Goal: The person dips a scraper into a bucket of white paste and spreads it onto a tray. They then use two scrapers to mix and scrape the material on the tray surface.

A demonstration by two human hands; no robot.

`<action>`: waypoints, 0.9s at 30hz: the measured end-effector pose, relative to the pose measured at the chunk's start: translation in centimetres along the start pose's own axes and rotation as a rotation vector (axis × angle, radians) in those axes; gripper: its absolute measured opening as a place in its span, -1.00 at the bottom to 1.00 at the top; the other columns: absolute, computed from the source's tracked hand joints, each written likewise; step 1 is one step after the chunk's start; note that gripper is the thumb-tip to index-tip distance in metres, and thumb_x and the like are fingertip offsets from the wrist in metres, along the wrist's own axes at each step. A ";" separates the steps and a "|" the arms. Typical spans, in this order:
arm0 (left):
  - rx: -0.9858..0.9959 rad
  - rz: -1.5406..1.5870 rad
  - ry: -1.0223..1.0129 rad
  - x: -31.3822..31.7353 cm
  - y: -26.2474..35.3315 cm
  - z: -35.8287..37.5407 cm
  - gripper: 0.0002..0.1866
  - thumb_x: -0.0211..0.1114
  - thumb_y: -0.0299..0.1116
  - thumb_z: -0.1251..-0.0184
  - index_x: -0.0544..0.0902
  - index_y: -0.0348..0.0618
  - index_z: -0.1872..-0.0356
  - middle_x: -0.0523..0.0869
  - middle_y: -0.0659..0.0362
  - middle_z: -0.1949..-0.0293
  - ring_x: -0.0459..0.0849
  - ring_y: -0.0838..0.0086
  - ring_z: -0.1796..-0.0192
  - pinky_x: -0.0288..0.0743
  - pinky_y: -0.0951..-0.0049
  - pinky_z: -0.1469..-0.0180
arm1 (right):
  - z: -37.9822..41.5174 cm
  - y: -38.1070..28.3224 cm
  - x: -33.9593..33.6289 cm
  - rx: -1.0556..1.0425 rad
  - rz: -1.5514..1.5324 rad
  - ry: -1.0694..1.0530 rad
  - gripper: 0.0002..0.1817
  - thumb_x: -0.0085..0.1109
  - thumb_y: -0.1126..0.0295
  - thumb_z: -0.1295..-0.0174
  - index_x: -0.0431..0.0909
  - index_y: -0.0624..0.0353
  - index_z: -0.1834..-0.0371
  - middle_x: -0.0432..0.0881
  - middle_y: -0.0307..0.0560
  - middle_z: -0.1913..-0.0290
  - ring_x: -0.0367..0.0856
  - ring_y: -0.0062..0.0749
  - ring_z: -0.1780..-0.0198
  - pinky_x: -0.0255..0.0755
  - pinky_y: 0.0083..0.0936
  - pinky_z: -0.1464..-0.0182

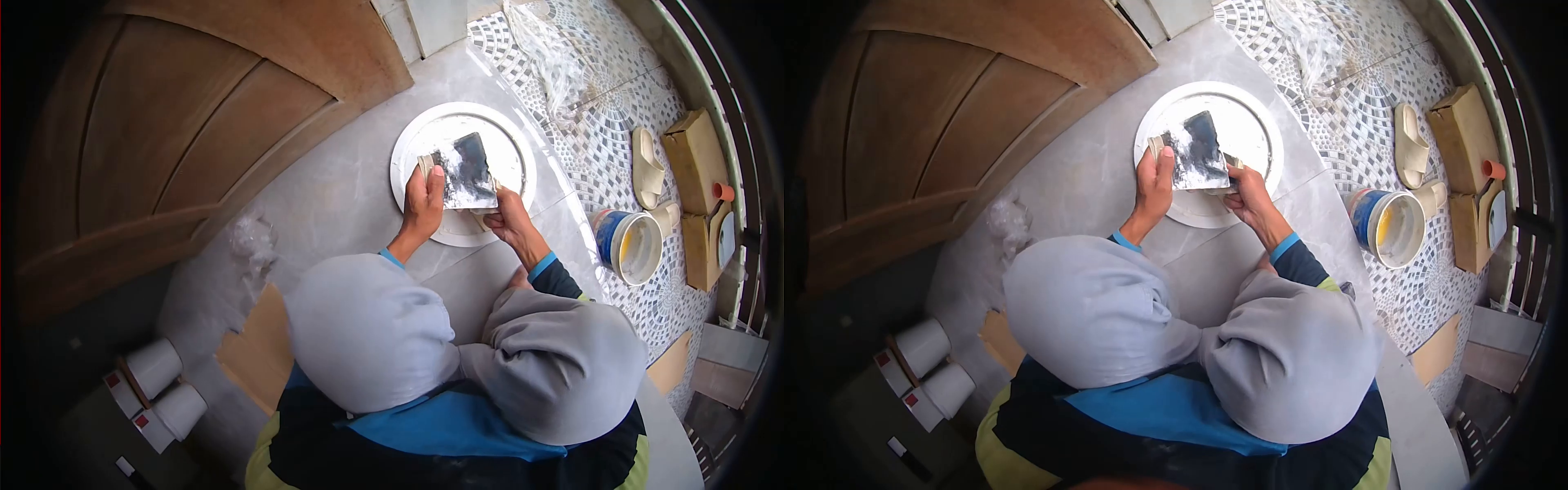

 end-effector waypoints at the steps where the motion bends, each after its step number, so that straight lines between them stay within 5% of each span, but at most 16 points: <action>1: -0.106 0.021 -0.013 -0.7 -0.3 -0.1 -0.73 -0.04 -0.26 -0.47 0.44 -0.31 0.15 0.47 0.22 0.37 0.36 0.56 0.33 0.32 0.48 0.24 | 0.7 -0.2 0.0 -0.185 0.149 0.092 -0.83 0.10 0.33 -0.27 0.45 0.22 0.29 0.42 -0.28 0.55 0.20 -0.74 0.69 0.08 -0.73 0.70; 5: -0.138 -0.134 -0.003 -2.1 1.0 -0.5 -0.73 -0.05 -0.27 -0.45 0.45 -0.30 0.14 0.47 0.19 0.42 0.38 0.52 0.35 0.33 0.46 0.23 | 2.8 -3.0 -1.7 -0.639 0.379 0.175 -0.62 0.19 0.37 -0.21 0.46 0.40 -0.01 0.63 -0.05 0.16 0.61 -0.46 0.18 0.48 -0.53 0.05; 10: -0.234 -0.107 -0.123 -2.7 0.7 -0.7 -0.70 -0.06 -0.25 -0.45 0.49 -0.33 0.17 0.46 0.24 0.50 0.35 0.56 0.40 0.31 0.46 0.27 | 6.4 -4.1 1.8 -0.837 0.750 0.172 -0.76 0.26 0.40 -0.16 0.44 0.28 0.21 0.58 -0.19 0.35 0.50 -0.62 0.33 0.40 -0.63 0.24; 14: -0.171 -0.178 0.080 -1.9 1.3 -0.3 -0.73 -0.03 -0.29 -0.43 0.48 -0.34 0.27 0.45 0.21 0.55 0.37 0.55 0.45 0.30 0.41 0.36 | 8.8 -2.1 4.3 -0.931 1.086 0.387 -0.84 0.21 0.45 -0.17 0.47 0.22 0.24 0.53 -0.20 0.44 0.45 -0.60 0.46 0.34 -0.61 0.42; 16: -0.172 -0.219 0.081 -2.2 1.0 -0.3 -0.75 -0.02 -0.31 -0.42 0.47 -0.34 0.29 0.45 0.19 0.57 0.38 0.52 0.49 0.32 0.39 0.39 | 8.2 -1.4 5.1 -1.494 1.569 0.267 -0.78 0.19 0.53 -0.08 0.52 0.13 0.18 0.58 -0.15 0.34 0.53 -0.40 0.46 0.44 -0.51 0.41; 18: -0.162 -0.332 0.048 -2.2 1.2 0.0 -0.75 -0.02 -0.32 -0.42 0.48 -0.34 0.28 0.45 0.17 0.59 0.41 0.49 0.52 0.32 0.36 0.40 | 8.8 -0.8 6.4 -1.510 1.936 0.103 -0.63 0.16 0.55 0.04 0.54 0.11 0.08 0.54 -0.22 0.23 0.51 -0.37 0.36 0.45 -0.46 0.42; 20: -0.234 -0.247 0.055 -2.0 2.5 0.0 -0.75 -0.03 -0.33 -0.42 0.47 -0.35 0.29 0.46 0.16 0.59 0.41 0.49 0.55 0.35 0.36 0.44 | 5.4 -1.3 3.8 -1.419 2.103 0.161 -0.61 0.12 0.52 -0.01 0.51 0.14 0.01 0.50 -0.19 0.25 0.49 -0.35 0.36 0.46 -0.44 0.42; 22: -0.294 -0.159 0.075 -2.0 3.1 -0.1 -0.75 -0.03 -0.34 -0.42 0.47 -0.35 0.31 0.47 0.16 0.59 0.41 0.50 0.57 0.39 0.36 0.48 | 5.1 -4.2 4.1 -1.299 2.056 0.313 -0.62 0.10 0.51 -0.04 0.49 0.18 0.00 0.47 -0.17 0.27 0.49 -0.35 0.36 0.47 -0.42 0.44; 24: -0.230 -0.174 0.105 -2.3 2.4 0.1 -0.74 -0.05 -0.34 -0.43 0.44 -0.37 0.35 0.45 0.17 0.60 0.40 0.54 0.61 0.47 0.42 0.60 | 6.0 -2.8 4.6 -1.465 1.923 0.179 -0.64 0.10 0.50 -0.04 0.49 0.19 0.02 0.48 -0.18 0.26 0.49 -0.36 0.37 0.47 -0.42 0.45; 25: -0.006 -0.437 0.061 -3.0 1.6 0.0 -0.74 -0.05 -0.36 -0.43 0.43 -0.37 0.39 0.42 0.21 0.62 0.39 0.57 0.62 0.48 0.48 0.66 | 6.8 -1.5 5.6 -1.505 1.953 0.003 -0.64 0.11 0.51 -0.02 0.50 0.18 0.04 0.49 -0.19 0.26 0.49 -0.37 0.37 0.47 -0.42 0.46; 27: -0.143 -0.304 0.063 -2.7 1.2 0.4 -0.74 -0.04 -0.35 -0.43 0.44 -0.36 0.39 0.41 0.20 0.63 0.38 0.55 0.62 0.43 0.43 0.61 | 4.7 -0.8 4.2 -1.289 2.079 0.093 -0.65 0.12 0.51 -0.01 0.51 0.19 0.06 0.51 -0.13 0.24 0.54 -0.31 0.34 0.46 -0.37 0.45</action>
Point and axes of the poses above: each hand's wrist, its own z-axis away from the middle knuckle, its own x-axis out of the palm, y = z × x, the point moved 1 cm from there along -z, towards the middle knuckle
